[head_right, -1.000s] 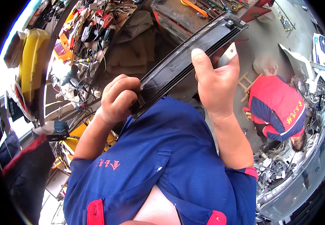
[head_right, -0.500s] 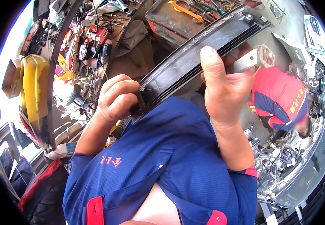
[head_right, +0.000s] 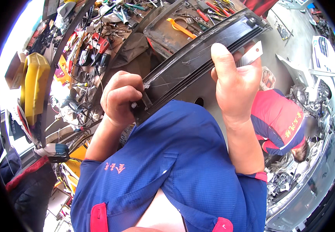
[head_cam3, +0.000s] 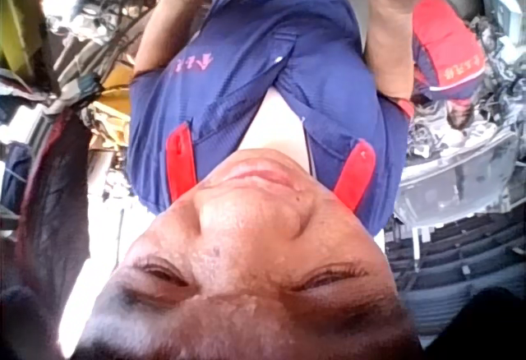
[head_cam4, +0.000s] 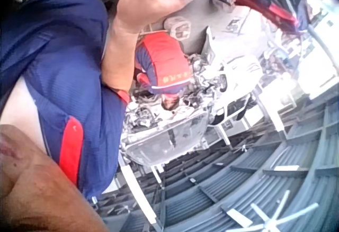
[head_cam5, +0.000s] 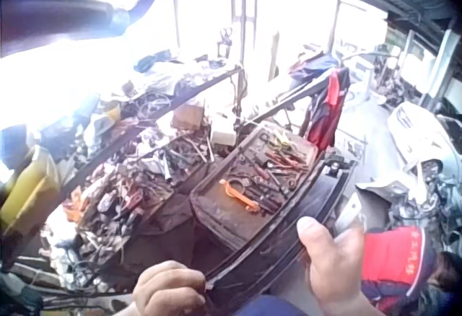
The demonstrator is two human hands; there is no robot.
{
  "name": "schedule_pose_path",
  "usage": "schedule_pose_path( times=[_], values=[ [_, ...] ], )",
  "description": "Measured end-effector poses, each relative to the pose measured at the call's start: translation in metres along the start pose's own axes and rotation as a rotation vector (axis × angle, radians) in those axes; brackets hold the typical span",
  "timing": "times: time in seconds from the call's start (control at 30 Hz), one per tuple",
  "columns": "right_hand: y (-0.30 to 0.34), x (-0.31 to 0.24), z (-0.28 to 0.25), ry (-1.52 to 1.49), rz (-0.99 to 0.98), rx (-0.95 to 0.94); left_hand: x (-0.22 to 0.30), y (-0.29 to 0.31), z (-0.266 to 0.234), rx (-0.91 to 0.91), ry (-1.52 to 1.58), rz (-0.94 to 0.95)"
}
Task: The person uses a metal blade to scrape residue off a black plastic car trim piece. They repeatedly scrape along the length of the trim to remove adhesive or buildup while standing in a workshop.
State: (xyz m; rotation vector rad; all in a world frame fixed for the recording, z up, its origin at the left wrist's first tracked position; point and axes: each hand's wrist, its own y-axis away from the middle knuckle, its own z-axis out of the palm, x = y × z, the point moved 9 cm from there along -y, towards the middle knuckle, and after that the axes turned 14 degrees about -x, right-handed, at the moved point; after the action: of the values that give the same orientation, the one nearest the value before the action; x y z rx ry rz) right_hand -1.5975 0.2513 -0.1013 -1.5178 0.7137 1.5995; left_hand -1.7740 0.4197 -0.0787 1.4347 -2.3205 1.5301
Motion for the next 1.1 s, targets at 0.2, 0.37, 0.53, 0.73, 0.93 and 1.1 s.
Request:
schedule_pose_path(
  times=[0.2, 0.37, 0.53, 0.73, 0.93, 1.1],
  values=[
    [-0.011, -0.009, -0.016, -0.027, -0.058, -0.037, 0.005, -0.014, 0.017, 0.015, 0.022, -0.034],
    [-0.011, -0.011, -0.015, -0.1, -0.033, -0.062, 0.006, -0.017, 0.021, 0.029, 0.073, -0.095],
    [-0.008, -0.011, -0.015, -0.106, -0.039, -0.055, 0.01, -0.018, 0.02, -0.019, 0.013, -0.083],
    [-0.005, -0.012, -0.012, -0.054, -0.069, -0.037, 0.0, 0.002, 0.005, 0.212, 0.18, -0.136],
    [-0.007, -0.01, 0.004, 0.002, -0.054, -0.043, 0.016, -0.008, -0.003, 0.003, -0.012, -0.052],
    [-0.005, -0.011, 0.017, -0.068, -0.033, -0.09, 0.005, 0.004, -0.011, 0.06, 0.086, -0.238]
  ],
)
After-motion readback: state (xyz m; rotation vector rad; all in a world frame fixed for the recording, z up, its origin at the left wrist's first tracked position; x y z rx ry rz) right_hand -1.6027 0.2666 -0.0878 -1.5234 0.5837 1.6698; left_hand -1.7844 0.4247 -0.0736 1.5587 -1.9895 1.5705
